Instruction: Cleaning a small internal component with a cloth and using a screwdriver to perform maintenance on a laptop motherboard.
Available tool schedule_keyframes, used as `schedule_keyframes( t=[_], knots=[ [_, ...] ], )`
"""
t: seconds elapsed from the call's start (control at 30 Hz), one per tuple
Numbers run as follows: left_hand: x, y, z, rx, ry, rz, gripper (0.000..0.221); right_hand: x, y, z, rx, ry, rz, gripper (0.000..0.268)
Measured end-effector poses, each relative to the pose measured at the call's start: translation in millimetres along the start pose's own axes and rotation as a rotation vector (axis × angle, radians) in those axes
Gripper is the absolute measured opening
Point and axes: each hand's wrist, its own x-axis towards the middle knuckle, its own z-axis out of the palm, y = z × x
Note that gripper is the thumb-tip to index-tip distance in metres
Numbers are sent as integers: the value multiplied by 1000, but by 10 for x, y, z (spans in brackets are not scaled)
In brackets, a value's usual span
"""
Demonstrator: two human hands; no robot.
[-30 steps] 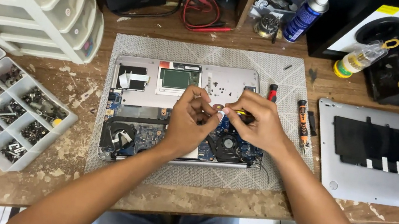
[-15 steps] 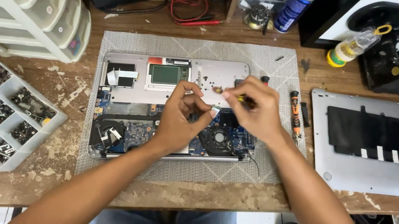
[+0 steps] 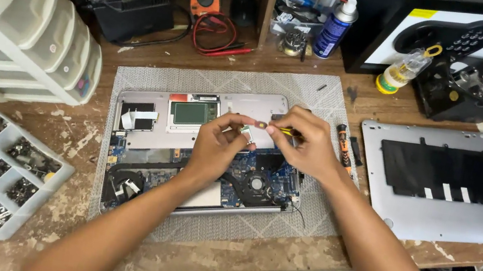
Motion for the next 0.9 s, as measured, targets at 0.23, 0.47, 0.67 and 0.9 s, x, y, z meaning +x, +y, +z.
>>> schedule_keyframes(
  t=[0.23,0.47,0.67,0.9],
  knots=[
    [0,-223,-242,-55,-2,-13,16,19,-63,1,-7,-103,26,4],
    [-6,-226,-216,-86,18,39,16,-22,-51,18,14,-76,99,14],
    [-35,-137,-149,-162,-16,44,25,5,-194,62,124,-129,170,16],
    [-41,-158,-144,-100,-22,62,22,6,-248,78,100,-97,194,17]
  ],
)
